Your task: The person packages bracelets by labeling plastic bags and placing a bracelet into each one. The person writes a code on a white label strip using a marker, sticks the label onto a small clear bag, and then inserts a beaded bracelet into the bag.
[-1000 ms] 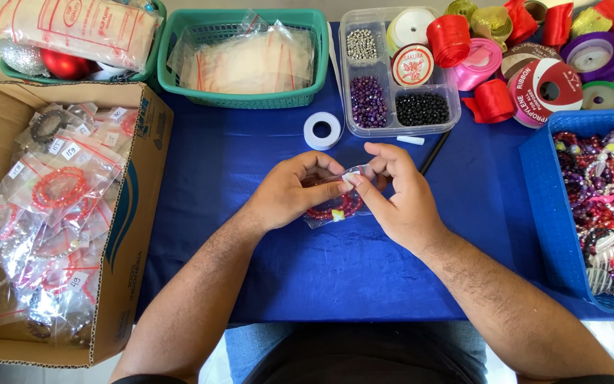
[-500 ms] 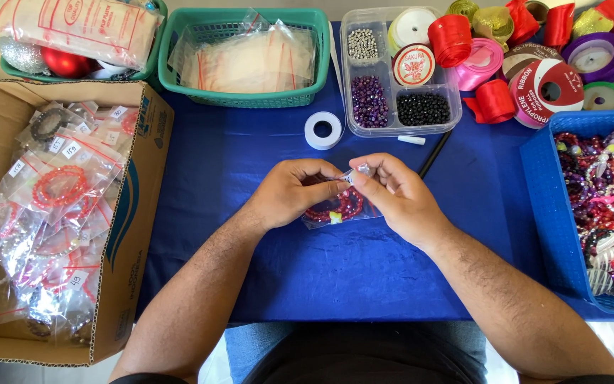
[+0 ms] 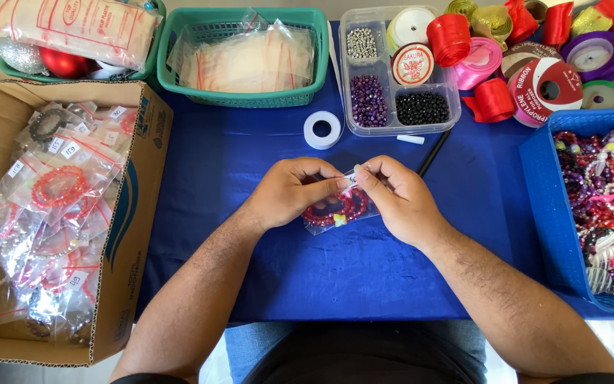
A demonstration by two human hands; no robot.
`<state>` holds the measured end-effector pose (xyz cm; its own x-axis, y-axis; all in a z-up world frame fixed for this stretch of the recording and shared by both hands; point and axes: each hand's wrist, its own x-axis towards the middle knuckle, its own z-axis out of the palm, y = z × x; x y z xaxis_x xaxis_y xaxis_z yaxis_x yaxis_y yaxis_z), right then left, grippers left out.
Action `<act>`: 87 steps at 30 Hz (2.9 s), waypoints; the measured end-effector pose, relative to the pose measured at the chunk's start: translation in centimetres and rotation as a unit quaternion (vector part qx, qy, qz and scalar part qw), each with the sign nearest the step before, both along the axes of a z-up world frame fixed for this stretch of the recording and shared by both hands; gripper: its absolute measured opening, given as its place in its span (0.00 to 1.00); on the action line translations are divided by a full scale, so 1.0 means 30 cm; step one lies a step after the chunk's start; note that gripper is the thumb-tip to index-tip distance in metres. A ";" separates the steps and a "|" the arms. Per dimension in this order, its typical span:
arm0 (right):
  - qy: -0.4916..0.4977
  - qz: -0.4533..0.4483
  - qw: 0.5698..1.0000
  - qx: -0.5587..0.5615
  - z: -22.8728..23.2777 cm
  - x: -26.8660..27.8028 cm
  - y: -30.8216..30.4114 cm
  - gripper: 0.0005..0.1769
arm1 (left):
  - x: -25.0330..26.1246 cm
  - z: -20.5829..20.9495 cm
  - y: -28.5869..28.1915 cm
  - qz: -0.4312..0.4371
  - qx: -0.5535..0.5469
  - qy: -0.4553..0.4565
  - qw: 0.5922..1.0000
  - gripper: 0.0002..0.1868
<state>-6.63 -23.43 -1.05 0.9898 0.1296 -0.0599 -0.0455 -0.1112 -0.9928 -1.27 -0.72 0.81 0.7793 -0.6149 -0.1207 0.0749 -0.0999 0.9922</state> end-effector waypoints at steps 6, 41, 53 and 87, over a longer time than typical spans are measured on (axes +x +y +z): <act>0.003 0.005 1.000 -0.013 0.003 -0.005 0.004 0.13 | -0.002 0.007 0.002 0.004 0.005 0.015 1.000 0.11; -0.144 -0.080 0.984 -0.072 0.012 0.001 -0.030 0.09 | 0.305 0.402 0.368 0.246 -0.062 -0.188 0.949 0.09; -0.210 -0.054 0.952 -0.215 0.053 -0.010 0.003 0.09 | 0.235 0.180 1.006 0.381 0.341 -0.094 0.854 0.15; -0.206 -0.058 0.942 -0.259 0.089 -0.003 0.034 0.06 | -0.033 -0.046 0.007 0.047 0.278 -0.450 0.847 0.18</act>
<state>-6.72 -22.40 1.61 0.9487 0.0774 0.3066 0.2895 -0.6028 -0.7435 -2.24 -0.52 -0.58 0.7520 -0.5880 0.2979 -0.6536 -0.6064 0.4530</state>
